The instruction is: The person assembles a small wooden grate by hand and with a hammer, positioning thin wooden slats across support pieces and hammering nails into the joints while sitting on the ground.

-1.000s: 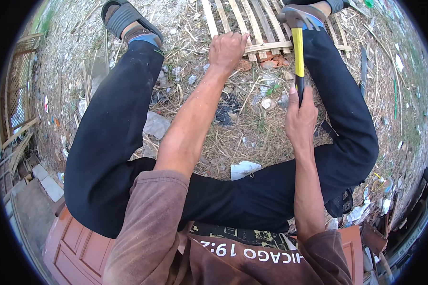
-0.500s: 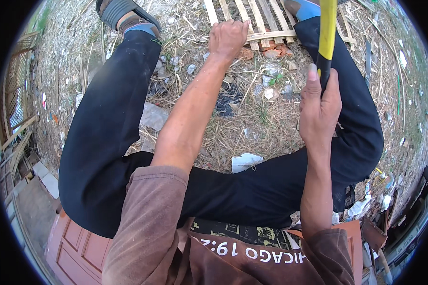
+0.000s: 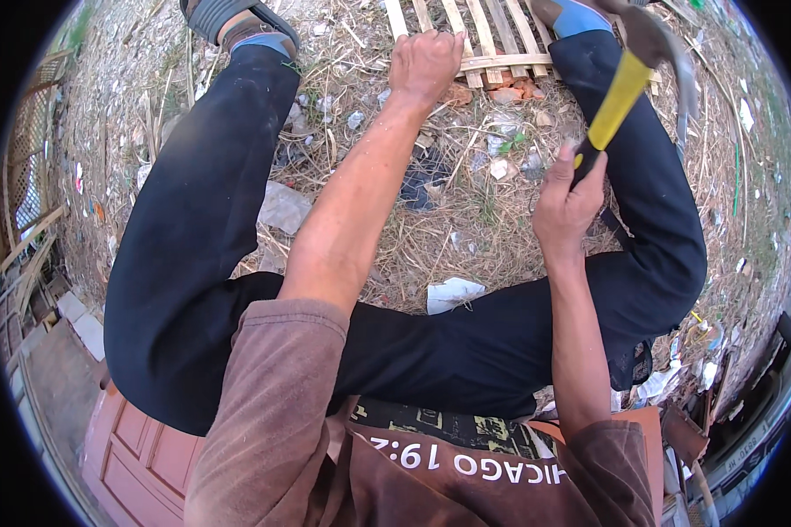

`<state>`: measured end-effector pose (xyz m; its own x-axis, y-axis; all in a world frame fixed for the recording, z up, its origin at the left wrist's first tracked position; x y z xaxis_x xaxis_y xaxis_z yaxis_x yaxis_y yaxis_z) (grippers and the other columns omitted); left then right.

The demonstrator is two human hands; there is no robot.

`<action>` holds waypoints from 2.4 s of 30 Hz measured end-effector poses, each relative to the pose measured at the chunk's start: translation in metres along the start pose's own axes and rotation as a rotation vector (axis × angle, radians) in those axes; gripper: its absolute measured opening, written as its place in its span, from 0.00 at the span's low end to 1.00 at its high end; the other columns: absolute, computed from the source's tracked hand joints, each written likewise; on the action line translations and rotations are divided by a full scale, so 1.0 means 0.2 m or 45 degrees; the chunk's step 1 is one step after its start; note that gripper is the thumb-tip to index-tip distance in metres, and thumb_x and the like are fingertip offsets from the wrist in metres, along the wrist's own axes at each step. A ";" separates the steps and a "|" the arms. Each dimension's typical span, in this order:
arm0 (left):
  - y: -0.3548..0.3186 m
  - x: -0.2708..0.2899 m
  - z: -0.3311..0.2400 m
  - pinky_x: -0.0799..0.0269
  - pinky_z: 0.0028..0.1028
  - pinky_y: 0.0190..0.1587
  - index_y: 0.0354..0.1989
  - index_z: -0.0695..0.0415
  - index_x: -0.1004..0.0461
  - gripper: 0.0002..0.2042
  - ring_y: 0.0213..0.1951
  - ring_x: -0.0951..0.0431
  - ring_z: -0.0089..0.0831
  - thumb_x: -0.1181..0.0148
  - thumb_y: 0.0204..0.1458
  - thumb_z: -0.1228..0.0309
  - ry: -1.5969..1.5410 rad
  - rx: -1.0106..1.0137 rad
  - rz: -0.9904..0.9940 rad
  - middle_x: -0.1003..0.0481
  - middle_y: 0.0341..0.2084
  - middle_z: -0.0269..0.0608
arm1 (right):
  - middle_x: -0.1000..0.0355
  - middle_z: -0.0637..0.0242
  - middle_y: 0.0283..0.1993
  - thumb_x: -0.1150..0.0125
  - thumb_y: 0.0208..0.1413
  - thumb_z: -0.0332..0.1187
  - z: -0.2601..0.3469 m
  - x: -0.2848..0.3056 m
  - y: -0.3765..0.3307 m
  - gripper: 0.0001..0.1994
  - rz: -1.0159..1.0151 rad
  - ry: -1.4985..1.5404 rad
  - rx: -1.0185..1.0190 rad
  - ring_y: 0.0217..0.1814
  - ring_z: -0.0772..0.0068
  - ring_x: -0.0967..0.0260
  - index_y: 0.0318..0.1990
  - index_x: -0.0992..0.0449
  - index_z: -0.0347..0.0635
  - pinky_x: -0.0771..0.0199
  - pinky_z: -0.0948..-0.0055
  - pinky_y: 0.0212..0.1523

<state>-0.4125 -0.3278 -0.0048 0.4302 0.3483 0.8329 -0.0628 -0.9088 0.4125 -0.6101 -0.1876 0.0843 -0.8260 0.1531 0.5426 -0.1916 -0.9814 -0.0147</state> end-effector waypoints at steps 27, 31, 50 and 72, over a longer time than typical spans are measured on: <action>0.05 -0.01 0.04 0.29 0.43 0.36 0.21 0.56 0.21 0.19 0.26 0.20 0.43 0.47 0.62 0.61 0.088 0.053 0.029 0.21 0.21 0.46 | 0.29 0.36 0.27 0.50 0.68 0.38 0.06 0.00 0.14 0.11 0.281 -0.392 -0.131 0.31 0.28 0.31 0.41 0.35 0.37 0.37 0.42 0.30; -0.01 0.01 0.04 0.29 0.43 0.37 0.22 0.55 0.21 0.19 0.26 0.19 0.40 0.48 0.63 0.60 0.071 0.040 0.007 0.21 0.21 0.44 | 0.28 0.39 0.27 0.49 0.68 0.37 0.13 0.02 0.06 0.11 -0.031 0.111 -0.034 0.31 0.31 0.30 0.40 0.36 0.37 0.36 0.45 0.28; -0.05 0.04 0.24 0.31 0.44 0.59 0.58 0.68 0.37 0.33 0.54 0.24 0.54 0.33 0.49 0.58 -0.602 1.246 0.327 0.25 0.51 0.63 | 0.41 0.75 0.21 0.49 0.69 0.40 -0.11 0.29 -0.42 0.11 0.035 0.347 -0.580 0.16 0.86 0.43 0.38 0.35 0.43 0.42 0.79 0.15; -0.03 0.09 0.26 0.27 0.38 0.55 0.45 0.61 0.21 0.16 0.49 0.20 0.48 0.40 0.47 0.69 -0.741 1.156 0.208 0.19 0.43 0.55 | 0.35 0.70 0.21 0.46 0.66 0.39 -0.10 0.26 -0.59 0.11 0.035 0.254 -0.502 0.18 0.79 0.36 0.40 0.33 0.40 0.36 0.72 0.18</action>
<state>-0.3565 -0.3280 -0.0113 0.8523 0.2633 0.4520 0.4276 -0.8483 -0.3122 -0.6414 -0.0622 0.0967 -0.9122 0.1851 0.3657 -0.3241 -0.8719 -0.3671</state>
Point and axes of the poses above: each hand's wrist, its own y-axis towards the middle knuckle, its own x-axis out of the back of the hand, z = x × y, the point moved 5 cm from there along y, towards the middle knuckle
